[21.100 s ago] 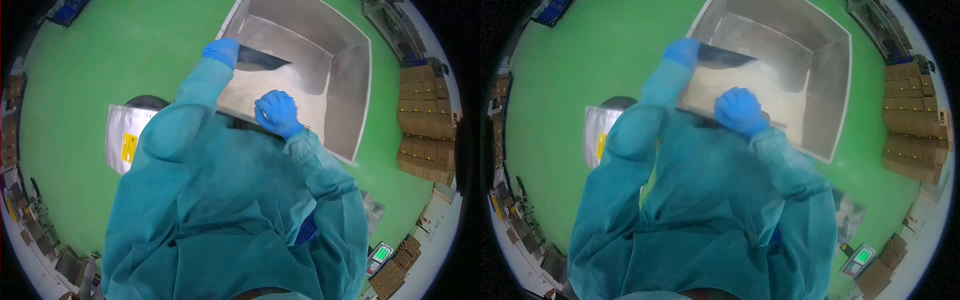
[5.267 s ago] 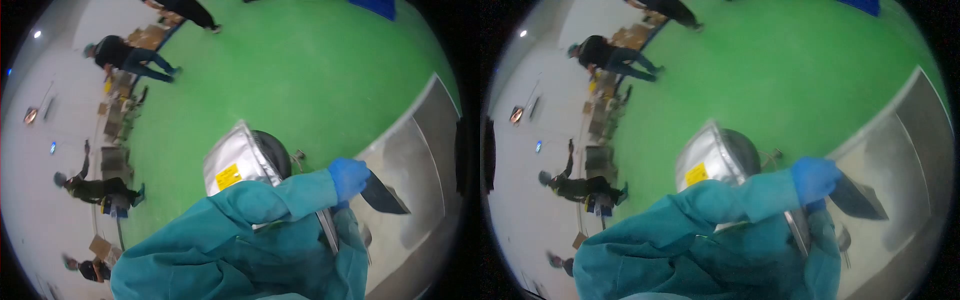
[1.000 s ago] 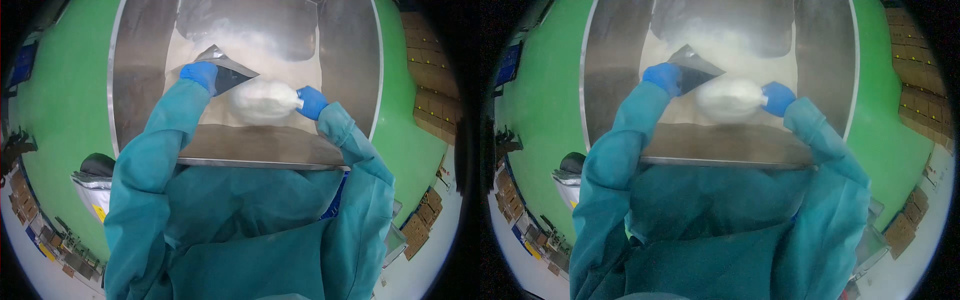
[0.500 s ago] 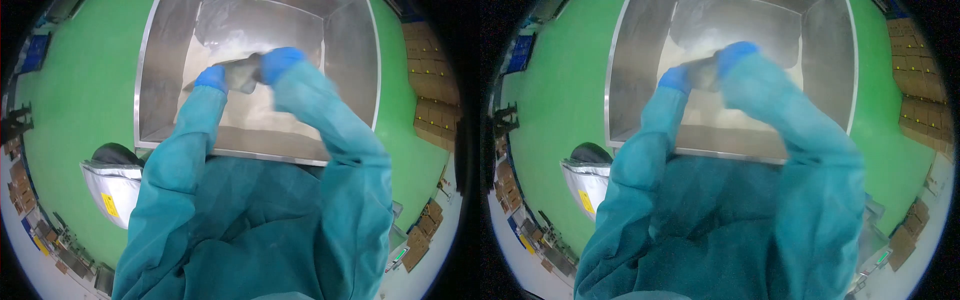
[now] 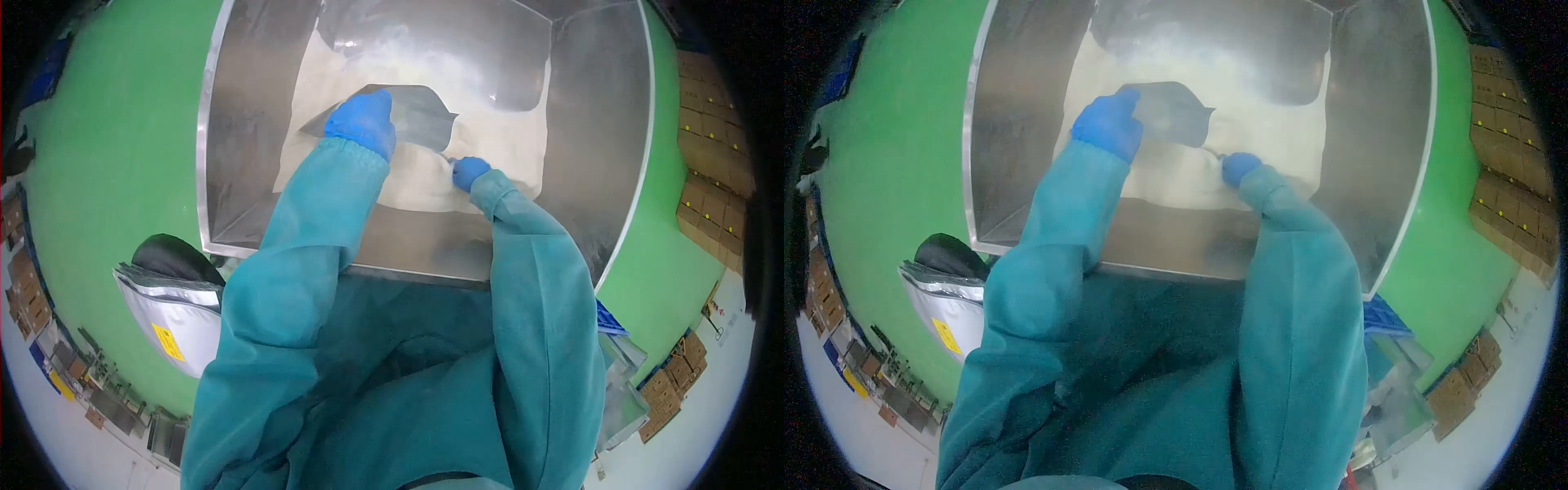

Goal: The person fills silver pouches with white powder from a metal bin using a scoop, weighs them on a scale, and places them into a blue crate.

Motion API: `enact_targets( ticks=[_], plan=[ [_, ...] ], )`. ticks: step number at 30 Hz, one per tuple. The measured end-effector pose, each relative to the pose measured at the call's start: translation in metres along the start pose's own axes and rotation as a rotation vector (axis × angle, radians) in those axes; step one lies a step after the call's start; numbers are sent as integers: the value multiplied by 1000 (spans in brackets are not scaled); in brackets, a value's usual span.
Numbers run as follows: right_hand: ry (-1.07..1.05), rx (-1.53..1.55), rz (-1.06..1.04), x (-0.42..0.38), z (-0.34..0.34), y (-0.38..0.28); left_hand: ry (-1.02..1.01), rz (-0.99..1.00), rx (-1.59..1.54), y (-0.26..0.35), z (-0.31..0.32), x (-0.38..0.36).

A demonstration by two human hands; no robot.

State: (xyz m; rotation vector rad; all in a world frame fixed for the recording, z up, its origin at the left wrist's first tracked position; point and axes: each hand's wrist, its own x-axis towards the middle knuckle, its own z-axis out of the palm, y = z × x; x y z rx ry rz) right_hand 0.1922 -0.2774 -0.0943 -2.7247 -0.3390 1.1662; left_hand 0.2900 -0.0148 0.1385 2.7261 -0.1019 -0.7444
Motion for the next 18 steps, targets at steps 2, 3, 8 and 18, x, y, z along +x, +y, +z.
enact_targets(
  ticks=[2, 3, 8, 18],
  plan=[
    [-48, 156, -71, 5, 4, -2, 5, 1, 10, -1, 6, 4],
    [-92, 178, -44, 6, 6, -1, 14, 2, 5, -4, 12, 6],
    [-162, 328, -21, -25, -5, 1, 95, 26, -80, -15, 20, 4],
    [63, 70, 20, -151, -253, -16, 88, 128, -147, -25, 31, 21]
  ],
)
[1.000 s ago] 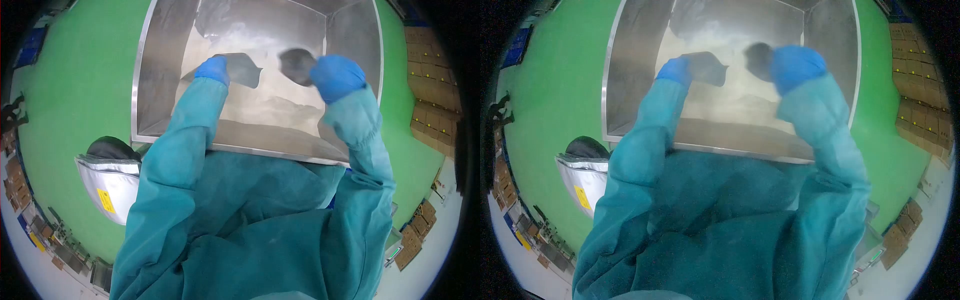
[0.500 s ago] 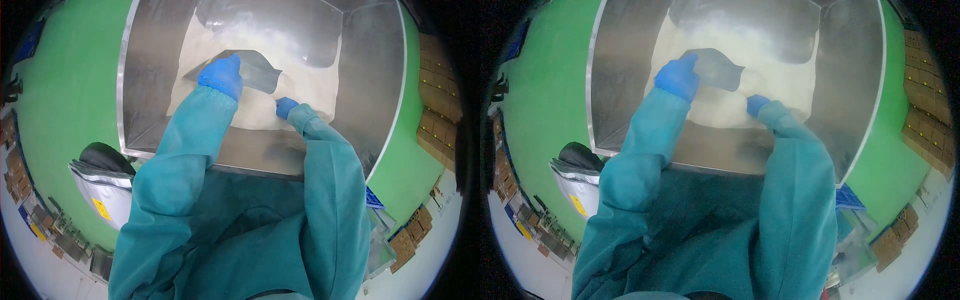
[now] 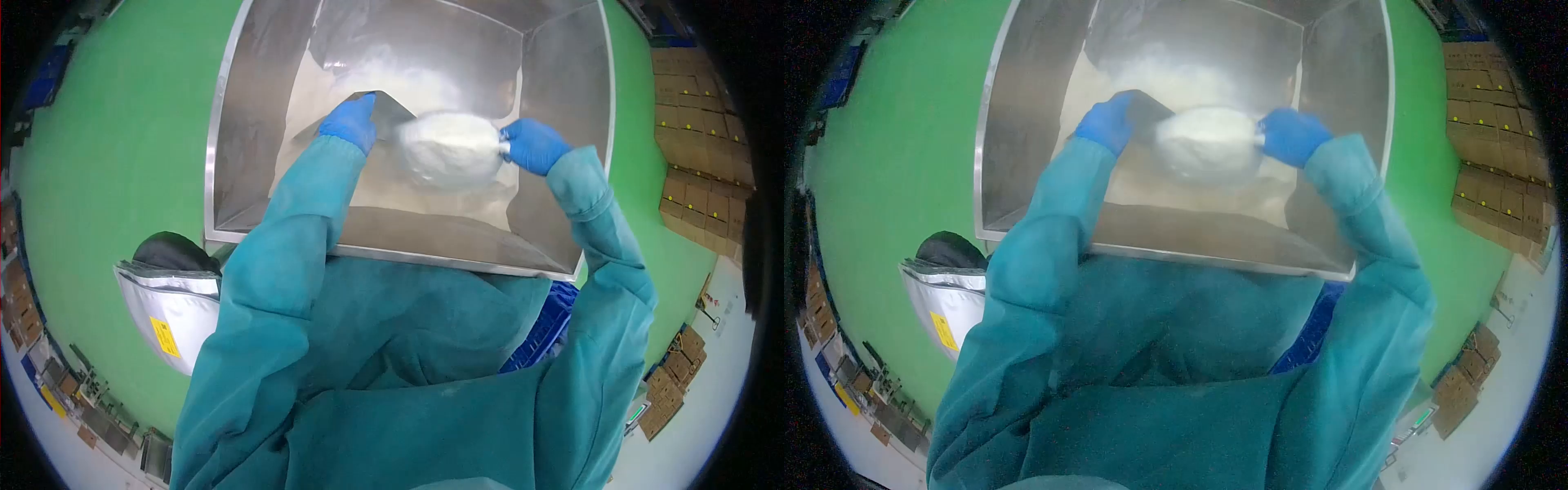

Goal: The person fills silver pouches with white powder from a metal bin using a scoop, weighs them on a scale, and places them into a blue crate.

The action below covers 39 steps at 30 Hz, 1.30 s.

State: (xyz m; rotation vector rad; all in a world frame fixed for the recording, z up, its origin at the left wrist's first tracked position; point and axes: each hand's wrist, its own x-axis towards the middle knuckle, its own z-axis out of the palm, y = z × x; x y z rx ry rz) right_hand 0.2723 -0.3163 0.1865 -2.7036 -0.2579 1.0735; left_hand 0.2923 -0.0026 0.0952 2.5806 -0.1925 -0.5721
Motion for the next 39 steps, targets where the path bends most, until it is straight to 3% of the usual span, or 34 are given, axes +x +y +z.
enact_targets(
  ticks=[4, 5, 8, 9, 11, 13, 16, 17, 19, 21, 22, 23, 24, 25, 27, 29, 33, 38, 39],
  plan=[
    [66, -220, 76, 3, -56, -86, -57, 5, -14, 8, -18, -1],
    [226, -168, -130, 14, -44, -92, -18, 12, -40, 10, -22, -2],
    [183, -113, -288, 25, -36, -147, 61, 4, -83, 12, -29, -4],
    [160, -172, -320, 27, -39, -162, 61, -17, -75, 12, -27, -5],
    [68, -575, -328, 22, -52, -181, 57, -35, -29, 5, -25, -1],
    [450, -595, -426, -16, -63, -172, 58, -51, 30, -4, -24, 3],
    [334, -246, 241, -26, -90, -150, 125, -92, -75, -12, -32, -2],
    [343, -282, 247, -16, -84, -130, 114, -105, -100, -17, -30, -1],
    [379, -356, 269, 24, -40, -67, 103, -113, -149, -26, -25, 7],
    [474, -296, -131, 78, 44, 11, 134, -84, -134, -27, -22, 7],
    [422, -306, -252, 136, 111, 65, 150, -76, -124, -29, -22, 6],
    [47, -373, 70, 154, 119, 17, 127, -78, -103, -28, -25, 3],
    [-11, -361, -6, 170, 153, 6, 102, -84, -80, -25, -30, 0],
    [6, -173, -124, 186, 188, -5, 73, -93, -57, -24, -33, 2],
    [110, -77, -196, 192, 241, -54, 110, -100, -71, -28, -28, 4],
    [-1, -47, -253, 224, 303, -74, 103, -116, -65, -27, -24, 6],
    [-36, 103, -282, 231, 328, -99, 79, -106, -29, -18, -29, 5],
    [91, 158, -409, 179, 286, -90, 69, -120, -111, -19, -35, -4],
    [27, 133, -390, 166, 256, -87, 61, -133, -107, -21, -35, -3]
  ],
)
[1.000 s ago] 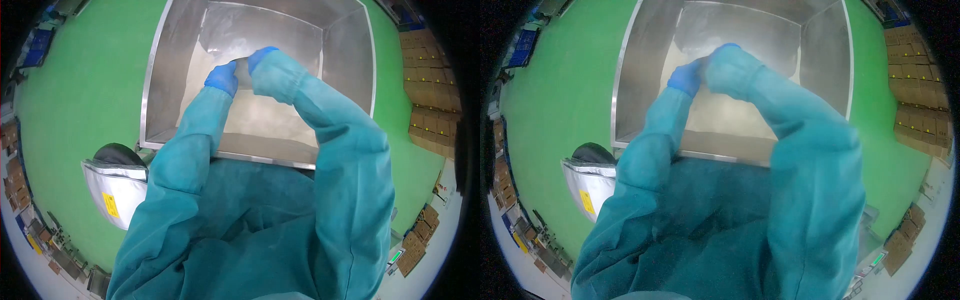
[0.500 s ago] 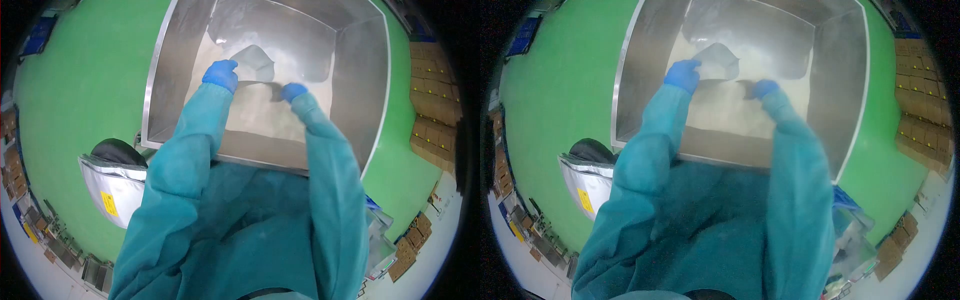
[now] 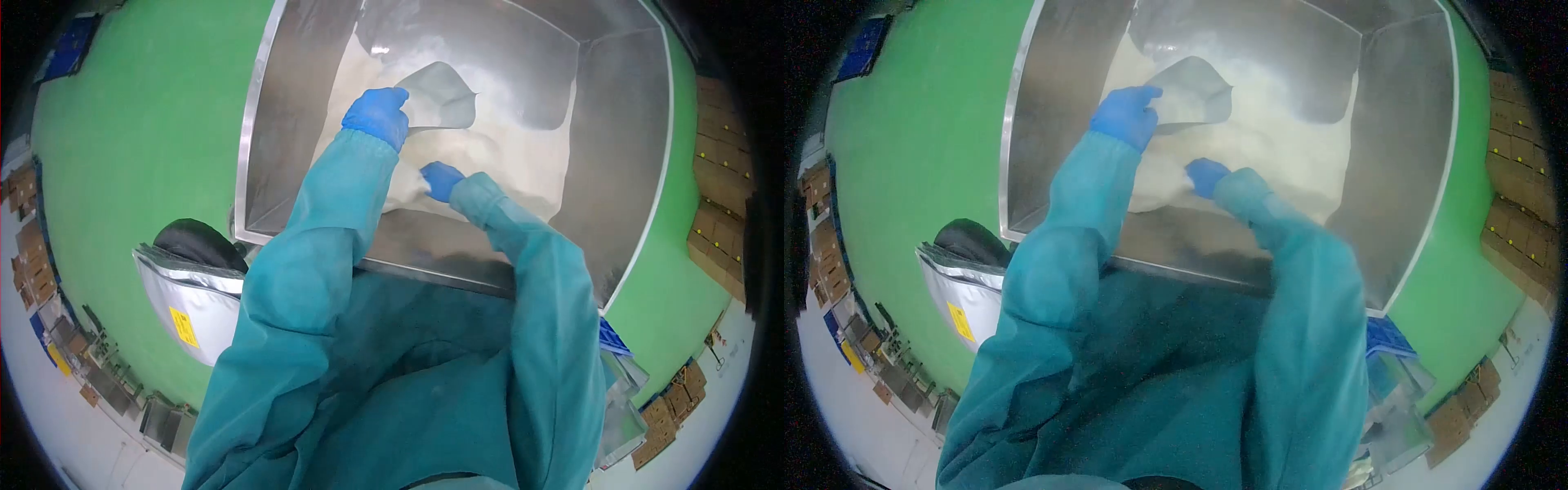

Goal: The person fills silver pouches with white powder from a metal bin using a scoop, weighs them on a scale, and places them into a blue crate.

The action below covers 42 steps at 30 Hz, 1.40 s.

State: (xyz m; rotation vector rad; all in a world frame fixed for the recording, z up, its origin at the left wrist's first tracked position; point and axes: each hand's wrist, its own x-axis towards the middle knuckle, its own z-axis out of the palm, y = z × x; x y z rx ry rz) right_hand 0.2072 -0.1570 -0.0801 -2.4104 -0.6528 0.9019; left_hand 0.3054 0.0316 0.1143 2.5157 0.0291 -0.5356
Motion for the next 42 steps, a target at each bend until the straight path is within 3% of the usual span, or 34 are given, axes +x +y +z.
enact_targets(
  ticks=[2, 6, 8, 10, 13, 15, 17, 18, 20, 22, 24, 26, 29, 33, 35, 36, 39, 42],
  plan=[
    [-129, -24, 54, -32, -71, -20, -4, 0, -5, -3, 0, 2],
    [22, -118, 82, -91, -181, -39, -26, 34, -45, -19, 9, 13],
    [-145, -156, 165, -104, -244, -54, -58, 47, -15, -17, 12, 14],
    [-99, -293, 288, -117, -303, -78, -81, 61, 59, -11, 7, 12],
    [81, -418, 241, -108, -330, -100, -155, 104, 86, -10, 5, 10],
    [210, -482, 262, -88, -322, -102, -137, 113, 80, -11, 9, 13],
    [248, -541, 129, -78, -317, -132, -95, 102, 73, -13, 13, 14],
    [221, -570, -13, -79, -317, -159, -60, 89, 68, -13, 14, 16],
    [50, -431, 34, -54, -297, -187, -36, 71, 56, -12, 11, 16],
    [-42, -756, -54, -46, -290, -199, -65, 64, 46, -8, 4, 15],
    [137, -734, -82, -60, -290, -207, -46, 73, 74, -7, 0, 15],
    [244, -578, 189, -90, -315, -205, -63, 47, 76, -14, 2, 12],
    [199, -615, 657, -117, -325, -175, -112, 28, 72, -13, 1, 15],
    [20, -629, 320, -83, -203, 0, -101, 68, 41, -15, 2, 14],
    [-128, -522, 382, -63, -124, 45, -69, 95, 45, -21, 7, 17],
    [-230, -400, 400, -66, -108, 40, -56, 102, 67, -22, 7, 18],
    [-120, -252, 386, -87, -73, 45, -59, 73, 94, -17, 4, 14],
    [-92, -169, 488, -122, -127, 10, -76, 66, 112, -15, 4, 13]
  ],
)
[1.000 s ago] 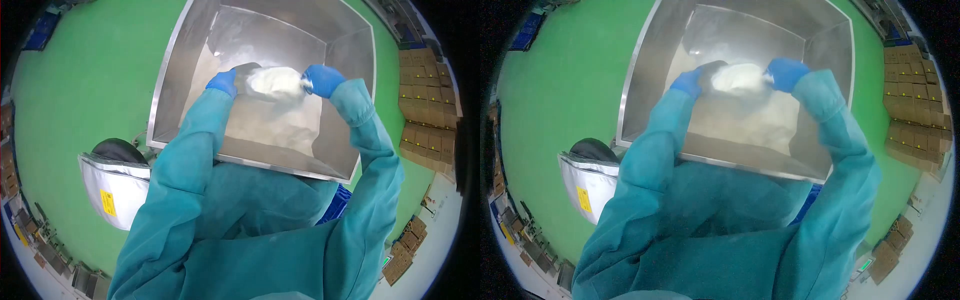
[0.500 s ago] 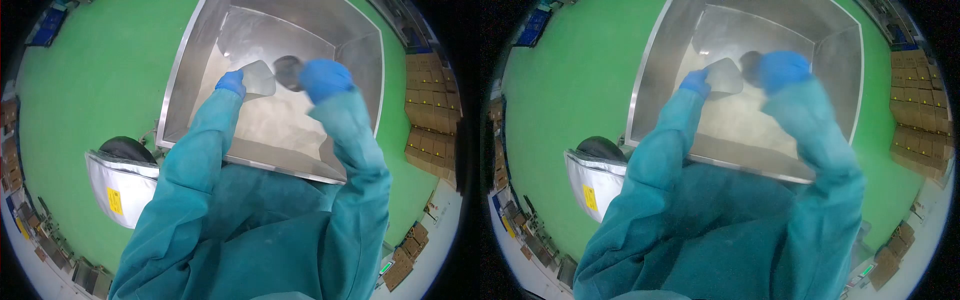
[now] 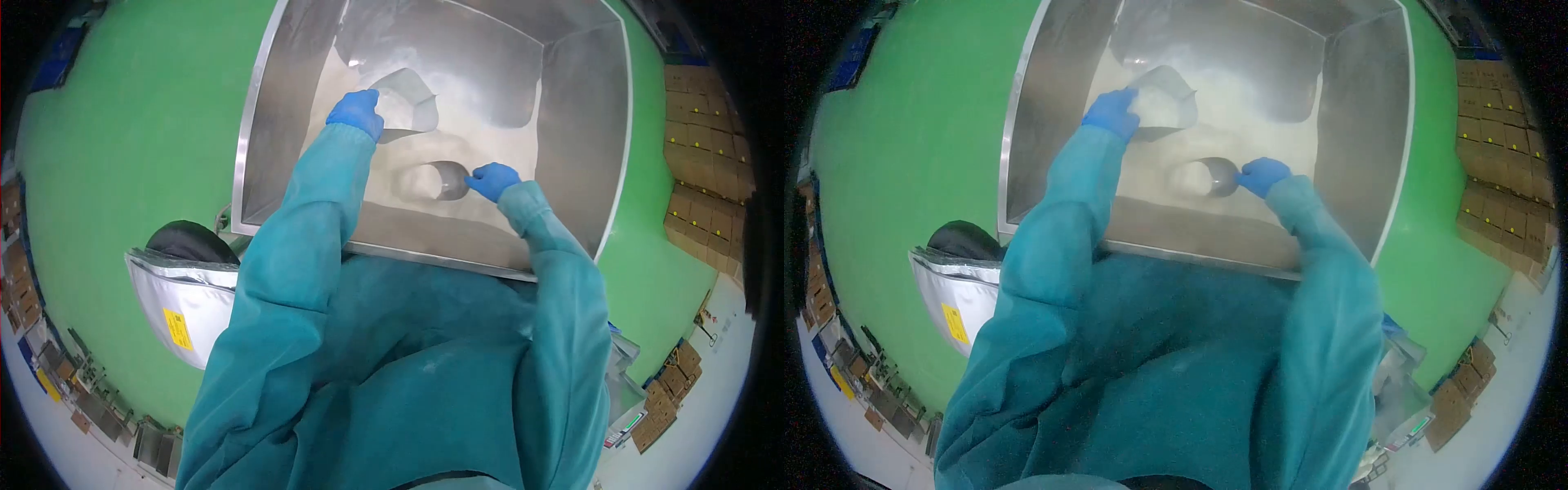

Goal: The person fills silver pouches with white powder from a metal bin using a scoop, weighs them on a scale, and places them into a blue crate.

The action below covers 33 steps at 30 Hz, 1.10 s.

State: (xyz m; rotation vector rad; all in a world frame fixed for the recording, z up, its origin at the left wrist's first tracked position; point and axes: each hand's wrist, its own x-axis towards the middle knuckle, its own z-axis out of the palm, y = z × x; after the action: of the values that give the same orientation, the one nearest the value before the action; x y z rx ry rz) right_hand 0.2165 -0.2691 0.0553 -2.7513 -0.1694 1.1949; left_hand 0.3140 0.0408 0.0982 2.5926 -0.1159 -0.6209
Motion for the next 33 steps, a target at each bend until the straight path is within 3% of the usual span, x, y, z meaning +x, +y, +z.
enact_targets(
  ticks=[2, 6, 9, 12, 13, 14, 15, 16, 17, 18, 19, 21, 23, 24, 25, 26, 27, 29, 30, 32, 33],
  plan=[
    [-74, -1, 102, -42, -64, -12, 11, 18, -18, 0, 1, 3],
    [125, -104, 118, -102, -166, -27, 30, 55, -68, 0, 11, 3],
    [353, -192, 15, -118, -215, -60, 19, 76, -91, -1, 13, 1],
    [671, -310, -309, -77, -203, -78, 87, 184, -90, -5, 17, -2],
    [463, -416, -119, -72, -209, -116, -92, 78, -203, -23, 53, 31],
    [580, -429, -276, -52, -195, -111, -15, 84, 23, -16, 40, 24],
    [699, -457, -430, -32, -181, -105, 168, 274, -9, -40, 63, 37],
    [734, -301, -371, -33, -178, -111, 159, 238, -23, -34, 55, 30],
    [571, -472, -183, -29, -173, -98, 151, 202, -38, -29, 47, 23],
    [456, -594, -164, -44, -178, -86, 143, 167, -52, -24, 39, 17],
    [555, -510, -57, -87, -190, -100, 102, 122, -61, -16, 22, 6],
    [666, -523, 111, -95, -165, -68, 50, 80, -88, -10, 19, 3],
    [463, -417, 150, -63, -121, -29, 41, 74, -96, -9, 24, 6],
    [316, -512, -63, -36, -82, 5, 5, 75, -46, -7, 25, 5],
    [94, -378, -20, -36, -76, -9, -29, 79, 8, -7, 24, 3],
    [11, -300, 103, 8, -25, 20, -59, 86, 60, -4, 23, 8],
    [-30, -281, 59, -9, -41, -16, -27, 111, 59, -8, 34, 19],
    [371, 305, 4, 21, -38, -41, 4, 132, 46, -23, 63, 25],
    [581, 609, -158, 38, -48, -55, -45, 101, 34, -21, 71, 24],
    [413, 610, -96, 49, -88, -96, -123, 60, 26, -8, 60, 26],
    [379, 404, -53, 86, -75, -95, -93, 87, 38, -4, 60, 22]
  ],
)
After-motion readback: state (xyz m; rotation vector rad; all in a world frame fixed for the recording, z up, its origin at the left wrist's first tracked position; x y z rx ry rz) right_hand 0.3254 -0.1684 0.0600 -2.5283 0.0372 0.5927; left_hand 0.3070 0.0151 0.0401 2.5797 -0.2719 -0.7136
